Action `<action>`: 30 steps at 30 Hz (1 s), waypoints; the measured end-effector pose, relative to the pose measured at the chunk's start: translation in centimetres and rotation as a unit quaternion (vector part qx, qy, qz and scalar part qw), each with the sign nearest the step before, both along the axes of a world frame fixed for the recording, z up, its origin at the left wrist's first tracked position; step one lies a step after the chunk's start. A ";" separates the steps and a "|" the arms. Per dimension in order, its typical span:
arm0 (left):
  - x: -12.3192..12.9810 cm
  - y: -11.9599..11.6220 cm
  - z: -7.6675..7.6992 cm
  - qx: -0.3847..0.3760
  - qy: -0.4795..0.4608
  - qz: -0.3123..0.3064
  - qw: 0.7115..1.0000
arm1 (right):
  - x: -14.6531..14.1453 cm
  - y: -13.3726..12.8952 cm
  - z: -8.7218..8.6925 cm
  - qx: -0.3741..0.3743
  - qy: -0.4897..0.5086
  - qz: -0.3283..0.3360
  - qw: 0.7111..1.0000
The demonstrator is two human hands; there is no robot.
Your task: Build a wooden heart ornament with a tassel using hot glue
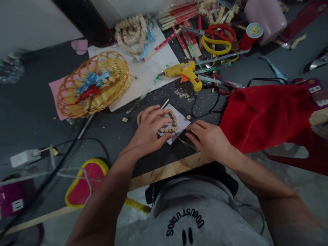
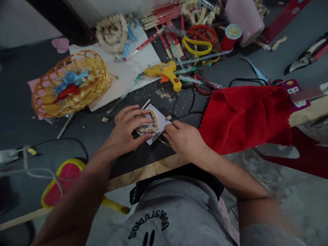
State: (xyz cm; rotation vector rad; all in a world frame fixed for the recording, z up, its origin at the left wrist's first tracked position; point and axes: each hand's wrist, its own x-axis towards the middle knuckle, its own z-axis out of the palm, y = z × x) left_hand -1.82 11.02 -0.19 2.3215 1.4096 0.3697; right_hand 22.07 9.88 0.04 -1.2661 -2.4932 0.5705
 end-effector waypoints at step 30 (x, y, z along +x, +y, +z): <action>-2.5 -0.7 -1.6 0.016 -0.055 0.020 0.998 | -3.1 -0.1 -1.4 0.068 -0.020 -0.036 0.997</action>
